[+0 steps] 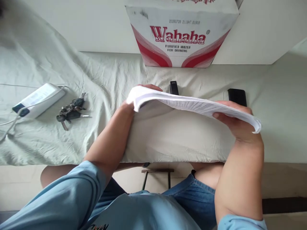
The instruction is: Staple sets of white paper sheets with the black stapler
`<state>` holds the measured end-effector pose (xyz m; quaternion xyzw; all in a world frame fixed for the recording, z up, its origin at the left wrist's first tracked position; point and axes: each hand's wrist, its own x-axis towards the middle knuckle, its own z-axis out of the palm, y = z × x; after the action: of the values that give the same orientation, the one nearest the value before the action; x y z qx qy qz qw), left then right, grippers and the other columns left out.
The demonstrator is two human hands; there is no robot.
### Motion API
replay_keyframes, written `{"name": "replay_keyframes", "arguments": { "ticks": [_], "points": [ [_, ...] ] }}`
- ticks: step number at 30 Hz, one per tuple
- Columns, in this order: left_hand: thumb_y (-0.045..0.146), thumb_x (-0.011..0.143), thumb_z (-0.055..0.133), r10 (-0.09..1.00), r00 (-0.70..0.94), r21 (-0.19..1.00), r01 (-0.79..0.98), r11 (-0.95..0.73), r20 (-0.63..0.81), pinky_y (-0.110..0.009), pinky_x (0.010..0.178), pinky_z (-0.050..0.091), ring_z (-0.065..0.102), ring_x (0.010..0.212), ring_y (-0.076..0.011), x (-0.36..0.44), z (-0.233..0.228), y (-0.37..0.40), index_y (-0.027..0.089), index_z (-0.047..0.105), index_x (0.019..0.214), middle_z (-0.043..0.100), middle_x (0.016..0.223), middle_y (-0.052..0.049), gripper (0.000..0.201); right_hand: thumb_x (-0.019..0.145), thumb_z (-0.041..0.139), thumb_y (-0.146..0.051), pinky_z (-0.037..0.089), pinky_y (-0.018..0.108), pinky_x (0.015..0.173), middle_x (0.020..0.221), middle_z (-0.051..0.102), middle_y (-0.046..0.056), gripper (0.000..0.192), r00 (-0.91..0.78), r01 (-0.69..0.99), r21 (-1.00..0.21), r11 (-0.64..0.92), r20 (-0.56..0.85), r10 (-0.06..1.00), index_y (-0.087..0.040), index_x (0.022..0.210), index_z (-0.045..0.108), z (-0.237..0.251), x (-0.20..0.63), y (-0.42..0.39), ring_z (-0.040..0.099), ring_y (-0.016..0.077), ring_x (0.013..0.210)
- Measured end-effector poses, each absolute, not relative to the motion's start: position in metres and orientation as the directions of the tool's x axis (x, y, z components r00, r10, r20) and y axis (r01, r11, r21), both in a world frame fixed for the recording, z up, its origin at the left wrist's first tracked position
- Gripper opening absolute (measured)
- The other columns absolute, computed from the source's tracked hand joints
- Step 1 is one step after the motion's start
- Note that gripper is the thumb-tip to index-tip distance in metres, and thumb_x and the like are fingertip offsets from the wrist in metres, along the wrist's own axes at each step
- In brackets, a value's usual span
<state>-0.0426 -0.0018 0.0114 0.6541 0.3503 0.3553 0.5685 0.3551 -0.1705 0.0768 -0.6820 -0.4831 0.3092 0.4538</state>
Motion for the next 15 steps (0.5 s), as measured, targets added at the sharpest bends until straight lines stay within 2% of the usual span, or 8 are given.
{"name": "replay_keyframes", "arguments": {
  "ticks": [1,3,6,8,11,13,15],
  "points": [
    [0.048,0.079,0.098,0.843,0.537,0.986,0.115,-0.119,0.039,-0.041,0.091,0.066,0.079,0.094,-0.0249,-0.044,0.014,-0.002,0.019,0.086,0.093,0.087,0.1,-0.008,0.034,0.071,0.114,-0.062,0.054,0.07,0.142,0.116,0.092,0.009,0.055,0.346,0.394,-0.904,-0.169,-0.024,0.938,-0.03,0.11,0.091,0.078,0.353,-0.171,0.083,0.0427,0.137],
    [0.055,0.081,0.098,0.827,0.562,0.975,0.177,-0.131,0.009,-0.039,0.083,0.063,0.07,0.083,-0.0214,-0.042,0.015,-0.002,0.019,0.077,0.082,0.077,0.084,-0.006,0.042,0.075,0.112,-0.063,0.05,0.067,0.147,0.138,0.091,0.011,0.065,0.33,0.345,-0.921,-0.18,-0.06,0.942,-0.031,0.127,0.09,0.082,0.348,-0.171,0.077,0.0414,0.153],
    [0.082,0.084,0.095,0.879,0.477,0.995,0.082,-0.049,0.004,-0.035,0.071,0.06,0.066,0.075,-0.0179,-0.034,0.014,-0.005,0.02,0.073,0.085,0.07,0.079,-0.004,0.066,0.076,0.112,-0.065,0.042,0.061,0.153,0.168,0.08,0.01,0.085,0.217,0.239,-0.956,-0.168,-0.117,0.969,-0.036,0.15,0.082,0.089,0.343,-0.175,0.065,0.0378,0.17],
    [0.093,0.081,0.094,0.896,0.444,1.0,0.004,0.03,-0.028,-0.03,0.054,0.049,0.059,0.062,-0.0132,-0.03,0.015,-0.007,0.021,0.073,0.09,0.067,0.074,-0.002,0.075,0.077,0.111,-0.067,0.04,0.059,0.154,0.174,0.076,0.009,0.086,0.155,0.25,-0.936,-0.249,-0.215,0.964,-0.038,0.152,0.082,0.091,0.348,-0.179,0.062,0.0374,0.174],
    [0.094,0.071,0.101,0.864,0.498,0.994,-0.029,0.105,-0.077,-0.026,0.042,0.027,0.04,0.048,-0.0066,-0.029,0.024,-0.011,0.022,0.071,0.084,0.054,0.062,0.004,0.08,0.064,0.114,-0.078,0.049,0.062,0.147,0.167,0.08,0.013,0.087,0.255,0.223,-0.909,-0.352,-0.294,0.921,-0.037,0.136,0.088,0.093,0.365,-0.184,0.067,0.0441,0.167],
    [0.093,0.07,0.103,0.815,0.572,0.991,-0.021,0.129,-0.094,-0.025,0.042,0.025,0.037,0.047,-0.0056,-0.031,0.031,-0.013,0.021,0.069,0.079,0.048,0.057,0.006,0.08,0.052,0.111,-0.091,0.06,0.065,0.133,0.153,0.086,0.018,0.094,0.382,0.167,-0.928,-0.333,-0.25,0.89,-0.034,0.123,0.091,0.094,0.378,-0.185,0.075,0.0495,0.153],
    [0.093,0.072,0.103,0.75,0.651,0.99,0.014,0.139,-0.115,-0.025,0.042,0.025,0.038,0.048,-0.0056,-0.034,0.038,-0.016,0.021,0.067,0.075,0.045,0.054,0.006,0.08,0.047,0.105,-0.101,0.068,0.064,0.113,0.137,0.089,0.021,0.1,0.429,0.13,-0.947,-0.296,-0.215,0.877,-0.032,0.118,0.093,0.097,0.387,-0.183,0.082,0.0493,0.133]
  ]
}}
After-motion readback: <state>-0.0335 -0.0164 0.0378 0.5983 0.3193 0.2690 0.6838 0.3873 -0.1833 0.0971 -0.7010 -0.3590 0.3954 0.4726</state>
